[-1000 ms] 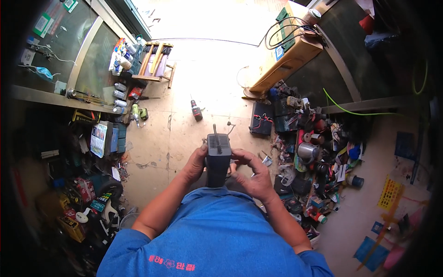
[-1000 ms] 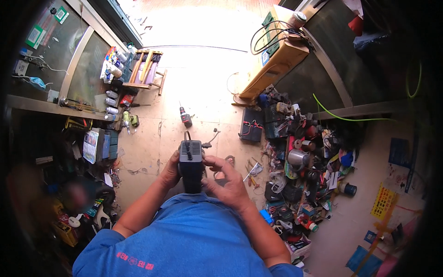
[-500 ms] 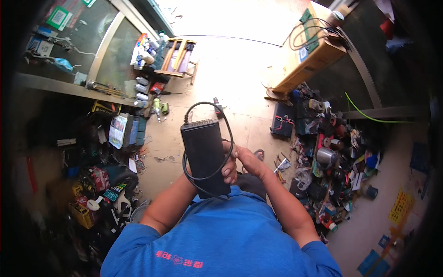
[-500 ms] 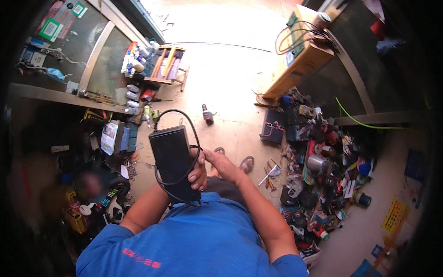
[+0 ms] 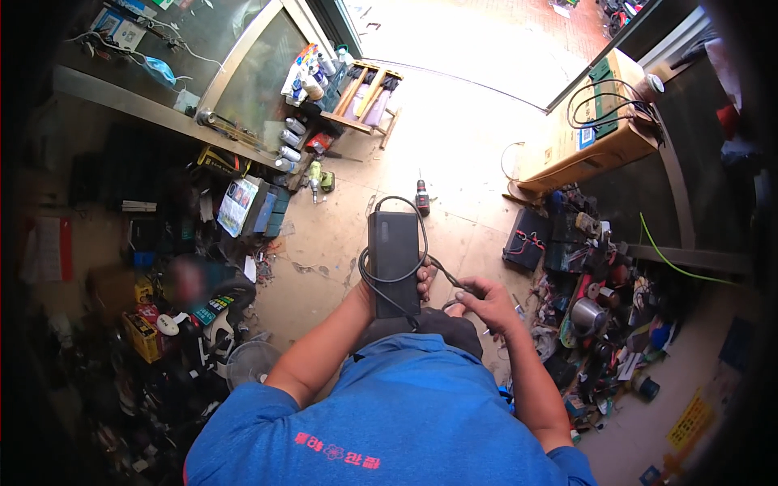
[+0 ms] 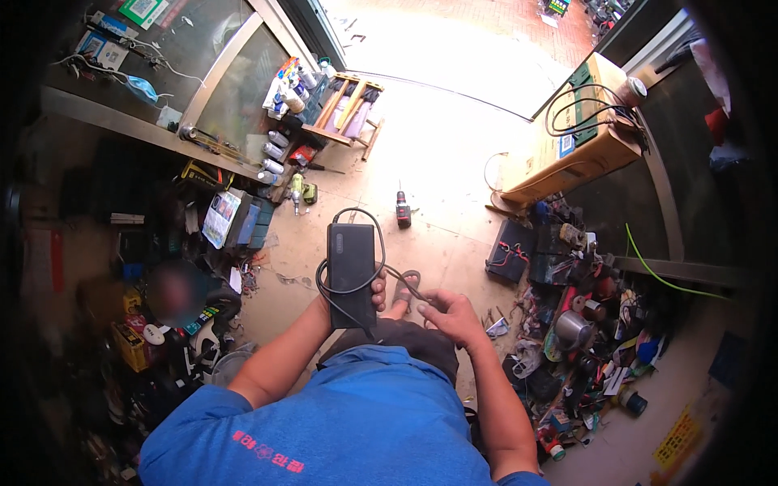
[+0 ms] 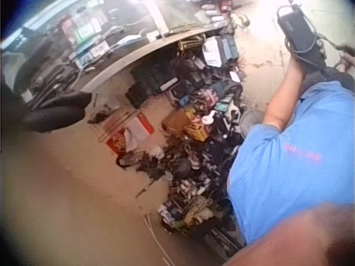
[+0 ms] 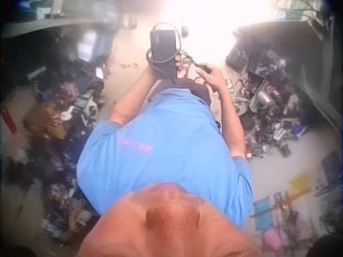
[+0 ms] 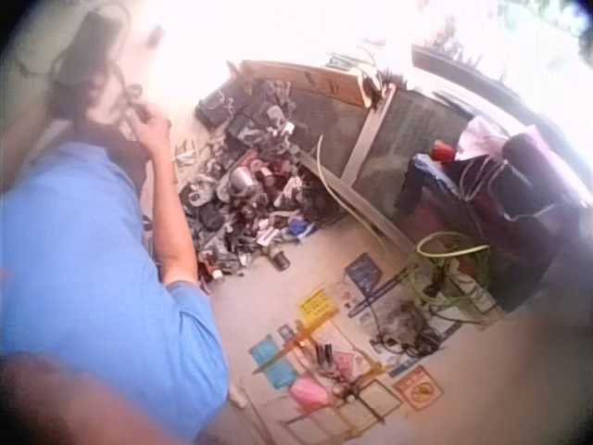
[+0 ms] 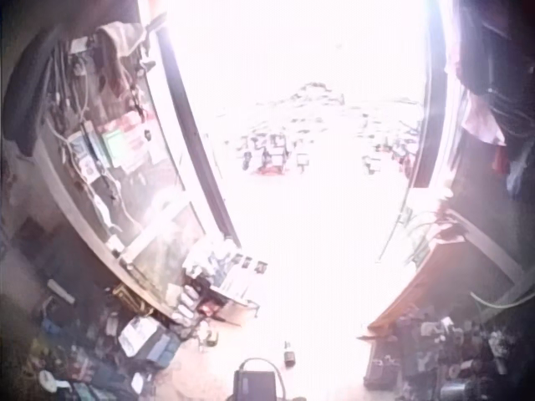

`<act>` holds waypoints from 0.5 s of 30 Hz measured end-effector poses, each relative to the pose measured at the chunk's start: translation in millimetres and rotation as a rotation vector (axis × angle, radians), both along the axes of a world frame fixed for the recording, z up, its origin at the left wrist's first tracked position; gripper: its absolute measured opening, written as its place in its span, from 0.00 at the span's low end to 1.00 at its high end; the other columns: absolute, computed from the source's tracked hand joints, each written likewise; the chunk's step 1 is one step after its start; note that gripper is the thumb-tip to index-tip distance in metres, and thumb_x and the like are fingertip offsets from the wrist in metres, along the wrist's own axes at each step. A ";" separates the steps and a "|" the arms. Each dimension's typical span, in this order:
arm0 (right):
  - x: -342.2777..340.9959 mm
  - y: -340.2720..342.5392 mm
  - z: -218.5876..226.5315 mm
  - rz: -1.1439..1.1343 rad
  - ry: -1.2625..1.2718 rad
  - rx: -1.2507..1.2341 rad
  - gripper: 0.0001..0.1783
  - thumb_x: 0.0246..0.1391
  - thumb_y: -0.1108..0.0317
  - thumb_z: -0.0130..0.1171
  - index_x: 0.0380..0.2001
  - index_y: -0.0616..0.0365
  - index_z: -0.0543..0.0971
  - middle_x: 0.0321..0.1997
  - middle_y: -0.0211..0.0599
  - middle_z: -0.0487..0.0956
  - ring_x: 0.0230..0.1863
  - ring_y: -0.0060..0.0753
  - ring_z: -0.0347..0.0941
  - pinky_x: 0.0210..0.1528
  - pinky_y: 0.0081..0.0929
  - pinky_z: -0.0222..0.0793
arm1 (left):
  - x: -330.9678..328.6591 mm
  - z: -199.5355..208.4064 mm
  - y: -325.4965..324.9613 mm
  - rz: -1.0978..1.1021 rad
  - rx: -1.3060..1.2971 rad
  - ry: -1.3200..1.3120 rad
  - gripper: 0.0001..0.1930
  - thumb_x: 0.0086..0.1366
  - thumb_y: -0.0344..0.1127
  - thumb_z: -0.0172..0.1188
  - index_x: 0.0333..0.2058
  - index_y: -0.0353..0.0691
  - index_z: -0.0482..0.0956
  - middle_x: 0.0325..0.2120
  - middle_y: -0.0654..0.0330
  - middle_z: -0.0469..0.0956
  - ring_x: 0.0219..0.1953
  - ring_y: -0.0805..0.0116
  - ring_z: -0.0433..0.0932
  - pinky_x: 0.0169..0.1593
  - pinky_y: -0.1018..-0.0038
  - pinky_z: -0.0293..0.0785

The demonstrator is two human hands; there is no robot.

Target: The person works on a black battery pack and charger unit, using a screwdriver to tighten wires and connect components while seated on a workshop floor.

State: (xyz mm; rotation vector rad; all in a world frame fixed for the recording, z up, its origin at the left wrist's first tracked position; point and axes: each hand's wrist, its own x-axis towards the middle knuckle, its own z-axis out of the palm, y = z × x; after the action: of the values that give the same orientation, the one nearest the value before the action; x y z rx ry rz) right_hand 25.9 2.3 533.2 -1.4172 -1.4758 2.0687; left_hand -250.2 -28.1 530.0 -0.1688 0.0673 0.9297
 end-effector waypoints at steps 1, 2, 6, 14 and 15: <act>3.2 5.2 4.1 -0.005 -0.023 0.055 0.17 0.61 0.64 0.67 0.50 0.61 0.83 0.32 0.33 0.85 0.35 0.22 0.79 0.38 0.25 0.76 | -2.2 -2.6 0.7 -0.038 -0.055 0.022 0.29 0.69 0.53 0.57 0.54 0.31 0.75 0.40 0.52 0.78 0.42 0.56 0.81 0.54 0.56 0.79; 4.0 10.7 12.4 -0.004 -0.031 0.051 0.17 0.61 0.64 0.67 0.50 0.61 0.83 0.32 0.33 0.85 0.35 0.22 0.79 0.38 0.25 0.76 | -4.8 -2.9 0.4 -0.038 -0.059 0.014 0.29 0.69 0.53 0.57 0.54 0.31 0.75 0.40 0.52 0.78 0.42 0.56 0.81 0.54 0.56 0.79; 12.8 34.0 43.2 0.297 -0.326 0.455 0.17 0.56 0.63 0.66 0.48 0.54 0.84 0.35 0.44 0.85 0.36 0.41 0.83 0.41 0.36 0.78 | -11.9 3.0 7.7 -0.156 -0.141 0.174 0.35 0.68 0.62 0.54 0.55 0.31 0.72 0.44 0.54 0.78 0.43 0.56 0.81 0.54 0.58 0.78; 24.9 33.0 76.8 0.640 -0.506 0.670 0.16 0.52 0.62 0.63 0.44 0.54 0.84 0.38 0.46 0.84 0.41 0.53 0.81 0.44 0.47 0.77 | 9.2 2.8 21.2 -0.224 -0.222 0.740 0.43 0.68 0.73 0.50 0.62 0.38 0.71 0.51 0.49 0.81 0.47 0.56 0.84 0.57 0.60 0.81; 13.0 28.5 97.0 0.547 -0.379 0.748 0.13 0.50 0.67 0.62 0.40 0.58 0.82 0.37 0.48 0.84 0.40 0.53 0.82 0.42 0.46 0.78 | 14.2 3.5 22.2 -0.231 -0.202 0.856 0.41 0.69 0.71 0.51 0.61 0.37 0.73 0.50 0.51 0.82 0.46 0.59 0.84 0.55 0.63 0.80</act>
State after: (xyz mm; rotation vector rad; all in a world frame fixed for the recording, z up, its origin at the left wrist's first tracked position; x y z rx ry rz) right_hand 38.9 30.8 630.2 -1.1923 -2.6514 1.2002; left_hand -236.0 -6.0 533.5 0.0612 0.9550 0.7079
